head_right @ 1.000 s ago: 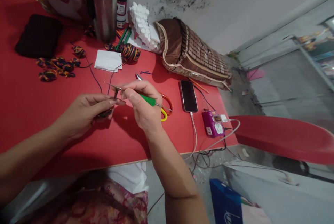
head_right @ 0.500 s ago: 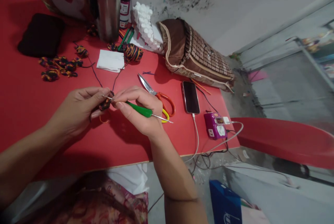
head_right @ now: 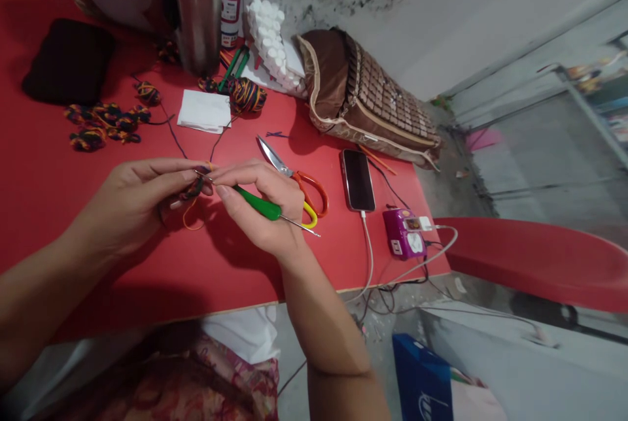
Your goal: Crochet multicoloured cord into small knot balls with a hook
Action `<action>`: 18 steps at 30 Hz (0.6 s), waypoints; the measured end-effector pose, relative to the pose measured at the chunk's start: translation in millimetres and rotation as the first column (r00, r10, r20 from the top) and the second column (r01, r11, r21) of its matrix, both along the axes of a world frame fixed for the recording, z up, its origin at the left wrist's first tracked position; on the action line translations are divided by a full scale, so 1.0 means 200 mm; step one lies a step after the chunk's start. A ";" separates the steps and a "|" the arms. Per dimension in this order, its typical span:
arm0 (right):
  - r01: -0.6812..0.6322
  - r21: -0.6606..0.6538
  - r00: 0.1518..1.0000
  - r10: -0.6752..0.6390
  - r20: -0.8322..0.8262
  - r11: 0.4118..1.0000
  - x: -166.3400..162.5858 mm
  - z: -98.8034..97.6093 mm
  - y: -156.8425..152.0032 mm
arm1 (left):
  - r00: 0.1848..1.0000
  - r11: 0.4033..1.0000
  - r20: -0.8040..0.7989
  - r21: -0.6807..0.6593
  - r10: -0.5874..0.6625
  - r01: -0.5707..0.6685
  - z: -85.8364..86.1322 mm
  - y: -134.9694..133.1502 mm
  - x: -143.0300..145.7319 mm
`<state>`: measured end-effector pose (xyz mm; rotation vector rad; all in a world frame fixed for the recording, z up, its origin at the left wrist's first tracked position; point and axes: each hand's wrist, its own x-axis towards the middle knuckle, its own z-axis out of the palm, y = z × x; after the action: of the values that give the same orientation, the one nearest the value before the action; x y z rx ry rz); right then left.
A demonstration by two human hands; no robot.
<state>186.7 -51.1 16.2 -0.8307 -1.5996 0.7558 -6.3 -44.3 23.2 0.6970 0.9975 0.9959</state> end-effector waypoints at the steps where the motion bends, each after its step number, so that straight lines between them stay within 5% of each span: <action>1: 0.003 -0.005 1.000 -0.003 -0.004 1.000 0.00 0.00 0.00 | 1.000 1.000 -0.010 -0.011 -0.004 0.004 0.00 0.00 0.00; 6: 0.083 -0.055 0.996 -0.082 0.019 0.995 0.00 0.01 -0.01 | 0.998 0.999 -0.054 -0.022 -0.038 0.037 0.03 0.00 0.00; 18: 0.032 -0.035 0.998 -0.030 0.050 0.999 0.00 0.02 -0.01 | 0.993 0.997 -0.095 0.018 -0.069 0.071 0.03 0.00 0.00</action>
<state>186.6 -53.1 20.6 -0.9046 -1.6176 0.7488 -6.4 -43.4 28.5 0.7976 1.0385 0.9208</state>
